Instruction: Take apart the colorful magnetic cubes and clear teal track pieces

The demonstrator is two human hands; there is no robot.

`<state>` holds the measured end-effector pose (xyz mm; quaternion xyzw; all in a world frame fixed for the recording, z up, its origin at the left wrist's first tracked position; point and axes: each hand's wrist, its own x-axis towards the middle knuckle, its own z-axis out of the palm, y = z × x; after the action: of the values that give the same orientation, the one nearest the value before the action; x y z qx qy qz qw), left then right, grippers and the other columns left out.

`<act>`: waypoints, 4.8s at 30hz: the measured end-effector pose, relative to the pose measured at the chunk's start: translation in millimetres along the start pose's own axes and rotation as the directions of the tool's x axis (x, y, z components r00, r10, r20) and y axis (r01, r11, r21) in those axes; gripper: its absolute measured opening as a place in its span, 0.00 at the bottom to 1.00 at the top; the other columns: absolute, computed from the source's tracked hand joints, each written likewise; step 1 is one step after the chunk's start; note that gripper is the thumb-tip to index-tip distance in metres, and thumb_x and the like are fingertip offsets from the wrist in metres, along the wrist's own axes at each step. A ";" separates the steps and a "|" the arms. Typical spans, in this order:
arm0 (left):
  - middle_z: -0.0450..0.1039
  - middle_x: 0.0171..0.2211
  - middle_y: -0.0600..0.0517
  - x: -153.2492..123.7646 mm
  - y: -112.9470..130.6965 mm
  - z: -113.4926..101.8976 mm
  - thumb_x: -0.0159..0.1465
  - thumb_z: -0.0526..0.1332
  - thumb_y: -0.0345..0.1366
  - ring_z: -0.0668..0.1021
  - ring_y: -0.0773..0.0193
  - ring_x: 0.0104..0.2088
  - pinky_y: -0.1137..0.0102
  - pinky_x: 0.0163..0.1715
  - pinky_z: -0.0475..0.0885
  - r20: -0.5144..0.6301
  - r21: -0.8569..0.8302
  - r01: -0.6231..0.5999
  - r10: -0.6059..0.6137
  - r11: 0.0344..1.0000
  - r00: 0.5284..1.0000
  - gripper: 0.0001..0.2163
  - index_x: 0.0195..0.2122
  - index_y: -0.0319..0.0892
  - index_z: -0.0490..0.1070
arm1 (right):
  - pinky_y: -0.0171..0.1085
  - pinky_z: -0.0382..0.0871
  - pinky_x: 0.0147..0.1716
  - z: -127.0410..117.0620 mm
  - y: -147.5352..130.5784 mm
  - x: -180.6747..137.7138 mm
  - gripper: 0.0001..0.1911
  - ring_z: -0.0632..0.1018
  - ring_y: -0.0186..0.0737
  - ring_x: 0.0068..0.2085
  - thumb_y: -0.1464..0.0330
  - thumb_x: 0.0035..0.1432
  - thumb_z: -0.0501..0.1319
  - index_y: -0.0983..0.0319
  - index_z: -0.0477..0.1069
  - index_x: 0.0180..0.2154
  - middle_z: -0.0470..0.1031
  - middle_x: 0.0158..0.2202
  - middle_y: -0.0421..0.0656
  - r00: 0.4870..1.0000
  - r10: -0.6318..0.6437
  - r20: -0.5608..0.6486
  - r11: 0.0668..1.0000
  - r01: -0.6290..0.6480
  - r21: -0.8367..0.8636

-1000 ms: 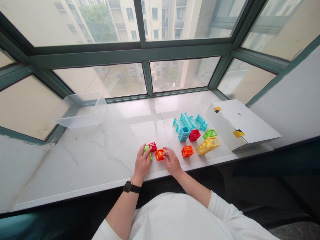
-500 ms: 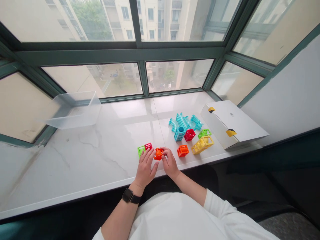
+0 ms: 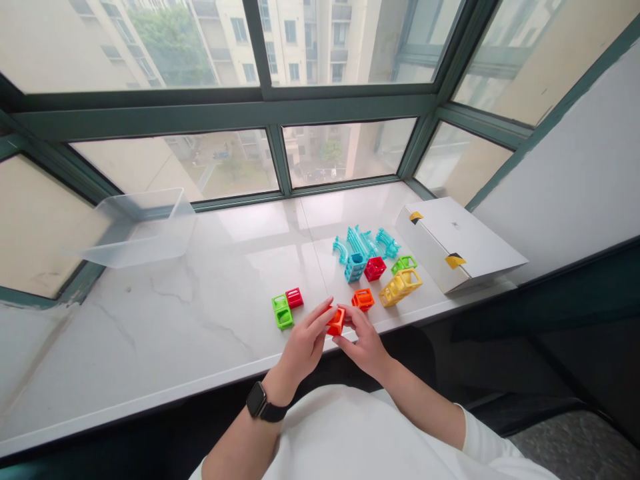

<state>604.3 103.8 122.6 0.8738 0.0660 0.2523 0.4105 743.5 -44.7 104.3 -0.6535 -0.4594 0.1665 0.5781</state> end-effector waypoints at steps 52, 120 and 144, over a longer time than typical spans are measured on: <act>0.78 0.57 0.46 79.9 -10.7 78.9 0.65 0.66 0.33 0.79 0.53 0.58 0.56 0.62 0.71 -0.012 -0.324 0.233 -0.250 0.917 0.968 0.21 0.59 0.47 0.71 | 0.56 0.77 0.59 -17.1 98.7 6.0 0.27 0.78 0.55 0.60 0.61 0.69 0.64 0.57 0.67 0.66 0.75 0.59 0.53 0.941 -0.034 -0.338 0.957 -0.067 -0.283; 0.57 0.73 0.42 -47.3 -107.7 -34.8 0.73 0.60 0.43 0.63 0.46 0.73 0.45 0.72 0.61 -0.263 0.195 0.368 -0.313 0.909 0.913 0.23 0.68 0.48 0.66 | 0.63 0.73 0.64 -11.7 94.3 -56.5 0.36 0.73 0.59 0.67 0.60 0.66 0.66 0.58 0.58 0.70 0.66 0.68 0.59 0.876 0.098 -0.472 0.955 -0.216 -0.202; 0.62 0.74 0.41 -27.6 -85.4 -14.7 0.78 0.49 0.44 0.63 0.41 0.74 0.43 0.72 0.58 -0.127 0.704 0.301 -0.303 0.643 0.944 0.26 0.73 0.40 0.63 | 0.57 0.68 0.64 113.7 72.3 49.1 0.27 0.75 0.55 0.61 0.70 0.64 0.63 0.61 0.69 0.64 0.77 0.60 0.54 0.992 0.081 0.096 0.909 -0.034 -0.415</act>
<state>581.0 160.7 55.7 0.9407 0.3028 0.1332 0.0750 713.5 69.3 22.6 -0.7638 -0.4961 0.1184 0.3955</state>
